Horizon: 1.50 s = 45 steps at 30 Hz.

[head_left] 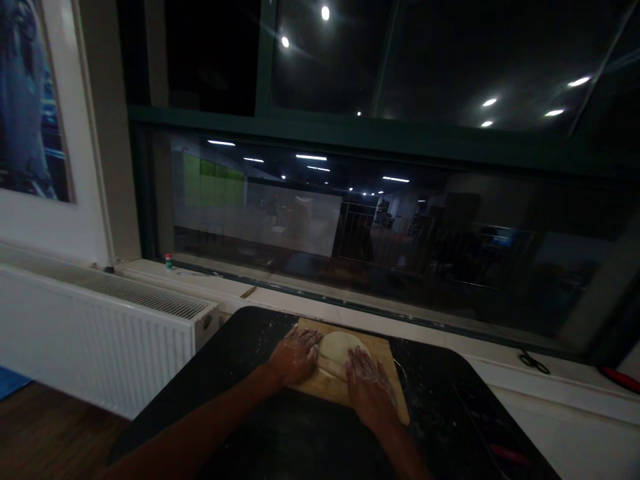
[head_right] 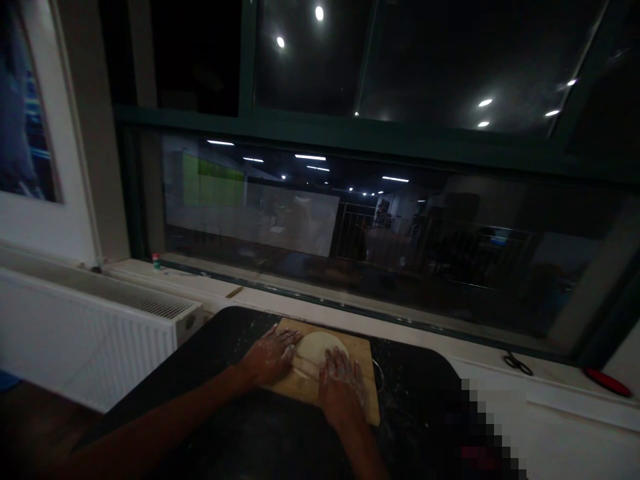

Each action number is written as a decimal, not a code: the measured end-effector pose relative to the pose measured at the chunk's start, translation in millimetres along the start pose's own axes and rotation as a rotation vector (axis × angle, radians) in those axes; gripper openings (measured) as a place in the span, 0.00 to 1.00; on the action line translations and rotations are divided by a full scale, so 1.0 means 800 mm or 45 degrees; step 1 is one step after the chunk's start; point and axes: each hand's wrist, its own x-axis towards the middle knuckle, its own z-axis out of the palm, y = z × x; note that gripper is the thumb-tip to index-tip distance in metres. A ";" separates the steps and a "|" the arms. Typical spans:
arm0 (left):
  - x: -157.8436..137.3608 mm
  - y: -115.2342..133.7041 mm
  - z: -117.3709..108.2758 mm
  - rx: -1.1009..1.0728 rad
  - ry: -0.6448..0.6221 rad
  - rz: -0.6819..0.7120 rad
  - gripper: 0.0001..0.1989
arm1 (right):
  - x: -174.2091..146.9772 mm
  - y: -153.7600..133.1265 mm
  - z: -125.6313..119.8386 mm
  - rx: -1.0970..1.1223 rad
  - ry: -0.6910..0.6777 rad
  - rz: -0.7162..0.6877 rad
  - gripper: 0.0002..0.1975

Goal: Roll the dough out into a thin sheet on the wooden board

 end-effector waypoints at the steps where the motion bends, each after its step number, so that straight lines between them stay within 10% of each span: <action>1: 0.008 -0.001 0.001 0.012 -0.020 -0.009 0.25 | 0.005 0.002 -0.003 -0.017 -0.013 -0.001 0.26; 20: 0.149 -0.059 0.063 0.005 -0.298 -0.011 0.27 | 0.099 0.042 0.012 -0.072 -0.225 0.226 0.27; 36: 0.070 -0.040 0.033 0.074 0.000 0.053 0.25 | 0.055 -0.001 0.030 -0.045 0.179 0.265 0.26; 45: -0.006 -0.045 0.041 0.186 0.298 0.197 0.26 | 0.071 0.004 0.172 -0.041 0.563 0.277 0.21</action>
